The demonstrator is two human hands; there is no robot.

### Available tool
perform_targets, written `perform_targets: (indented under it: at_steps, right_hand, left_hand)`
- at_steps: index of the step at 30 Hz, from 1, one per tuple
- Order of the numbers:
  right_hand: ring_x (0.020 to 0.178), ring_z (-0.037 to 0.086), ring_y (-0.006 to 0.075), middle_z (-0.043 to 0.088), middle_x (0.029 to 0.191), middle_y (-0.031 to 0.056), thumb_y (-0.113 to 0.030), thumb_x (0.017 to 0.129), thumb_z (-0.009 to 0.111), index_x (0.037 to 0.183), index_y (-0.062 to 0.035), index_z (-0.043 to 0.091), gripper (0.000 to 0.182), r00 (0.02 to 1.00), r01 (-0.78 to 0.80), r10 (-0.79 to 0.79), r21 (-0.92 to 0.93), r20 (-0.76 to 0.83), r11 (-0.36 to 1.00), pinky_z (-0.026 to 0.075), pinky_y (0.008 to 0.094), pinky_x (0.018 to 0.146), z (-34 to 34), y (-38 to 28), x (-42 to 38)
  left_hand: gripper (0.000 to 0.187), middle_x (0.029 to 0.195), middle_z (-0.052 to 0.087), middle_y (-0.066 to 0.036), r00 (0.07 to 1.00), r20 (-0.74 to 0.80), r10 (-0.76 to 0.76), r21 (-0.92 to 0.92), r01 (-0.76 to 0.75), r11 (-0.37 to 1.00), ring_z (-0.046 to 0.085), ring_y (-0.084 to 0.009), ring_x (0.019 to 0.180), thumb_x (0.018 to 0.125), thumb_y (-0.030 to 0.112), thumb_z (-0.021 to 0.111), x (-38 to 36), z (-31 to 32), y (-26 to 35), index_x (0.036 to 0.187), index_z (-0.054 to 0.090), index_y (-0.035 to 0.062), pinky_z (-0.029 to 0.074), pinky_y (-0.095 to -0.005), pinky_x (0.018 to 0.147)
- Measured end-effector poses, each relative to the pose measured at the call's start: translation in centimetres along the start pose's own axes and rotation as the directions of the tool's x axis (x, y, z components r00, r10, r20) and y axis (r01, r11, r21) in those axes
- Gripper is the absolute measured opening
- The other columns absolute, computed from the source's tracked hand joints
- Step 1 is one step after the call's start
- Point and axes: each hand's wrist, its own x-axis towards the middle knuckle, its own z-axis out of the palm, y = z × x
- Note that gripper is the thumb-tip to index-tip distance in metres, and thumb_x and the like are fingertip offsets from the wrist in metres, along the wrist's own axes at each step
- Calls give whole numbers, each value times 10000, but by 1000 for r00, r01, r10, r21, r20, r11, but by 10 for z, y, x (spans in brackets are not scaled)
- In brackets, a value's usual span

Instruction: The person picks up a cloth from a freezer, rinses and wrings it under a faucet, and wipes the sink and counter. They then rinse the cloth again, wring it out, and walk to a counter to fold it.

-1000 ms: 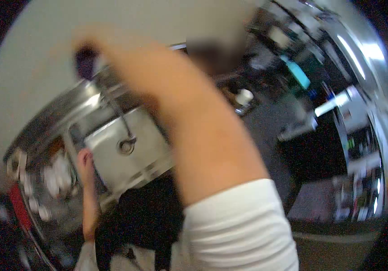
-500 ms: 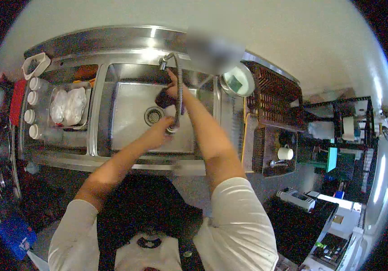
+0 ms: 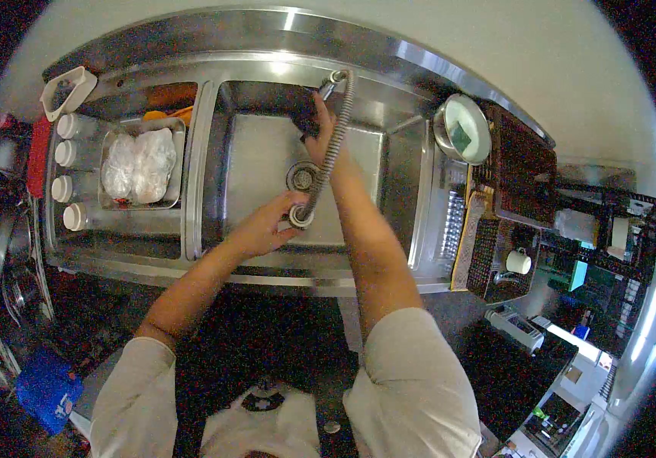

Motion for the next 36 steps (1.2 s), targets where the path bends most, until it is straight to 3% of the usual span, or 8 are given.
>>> perform_targets:
  at_steps: [6, 12, 13, 16, 18, 22, 25, 36]
  right_hand:
    - [939, 579, 238, 593, 1060, 130, -219, 744, 589, 1244, -24, 533, 539, 696, -694, 586, 598, 416, 401, 467, 341, 815, 70, 191, -142]
    - [990, 563, 260, 593, 1070, 143, -305, 716, 620, 1163, -24, 577, 529, 398, -653, 447, 590, 801, -475, 456, 373, 858, 75, 124, -187]
    - [1023, 553, 276, 590, 1088, 145, -317, 698, 653, 1137, -24, 581, 534, 792, -605, 237, 776, 563, 177, 453, 387, 875, 60, 118, -178]
    - [970, 595, 221, 631, 1049, 118, -242, 818, 654, 997, -38, 635, 272, 788, -588, 302, 509, 537, 628, 479, 334, 857, 25, 87, -152]
    - [998, 584, 229, 610, 1108, 119, -184, 772, 706, 1063, -26, 598, 348, 612, -749, 616, 612, 495, 252, 473, 334, 861, 5, 110, -134]
    - [1138, 524, 314, 547, 1216, 199, -223, 789, 688, 1266, -7, 481, 562, 782, -617, 622, 93, -41, 782, 417, 435, 960, -36, 181, -110]
    - [1295, 361, 389, 405, 1375, 233, -275, 819, 646, 1383, -32, 385, 667, 883, -434, 466, -486, -60, 759, 319, 489, 1056, -53, 214, -109]
    - [1316, 292, 450, 320, 1427, 259, -316, 790, 619, 1360, -55, 430, 655, 974, -81, 208, -708, 95, 701, 275, 522, 1075, 36, 216, -27]
  left_hand:
    - [510, 1242, 516, -87, 910, 157, -385, -531, 406, 744, 537, -226, 1132, 778, -35, 658, -4, 35, -33, 1245, 502, 95, 476, -369, 951]
    - [384, 1147, 563, -146, 877, 81, -474, 14, 474, 880, 562, -314, 1072, 796, 54, 637, -1, 41, -44, 1172, 568, 92, 471, -362, 921]
    - [380, 1151, 558, -150, 927, 21, -374, 114, 370, 922, 552, -326, 1072, 802, 65, 625, -2, 39, -41, 1177, 564, 86, 463, -367, 920]
    - [349, 1165, 553, -149, 909, 21, -416, 147, 409, 901, 526, -339, 1092, 817, 79, 593, -4, 19, -24, 1164, 564, 72, 434, -397, 941]
    - [354, 1172, 552, -144, 923, -12, -385, 411, 355, 840, 518, -341, 1109, 791, 54, 584, -14, -2, -31, 1145, 570, 71, 426, -426, 954]
    - [405, 1175, 556, -156, 871, 1, -491, 714, 343, 610, 525, -343, 1108, 719, 3, 577, -46, -47, -44, 1119, 581, 64, 409, -440, 972]
    - [370, 1165, 562, -153, 887, 31, -460, 790, 261, 555, 542, -329, 1083, 733, 33, 572, -63, -65, -50, 1102, 586, 50, 410, -421, 961]
    - [292, 969, 587, -110, 919, 86, -386, 834, 145, 533, 573, -297, 942, 718, 163, 610, -85, -71, -70, 981, 609, 35, 440, -415, 873]
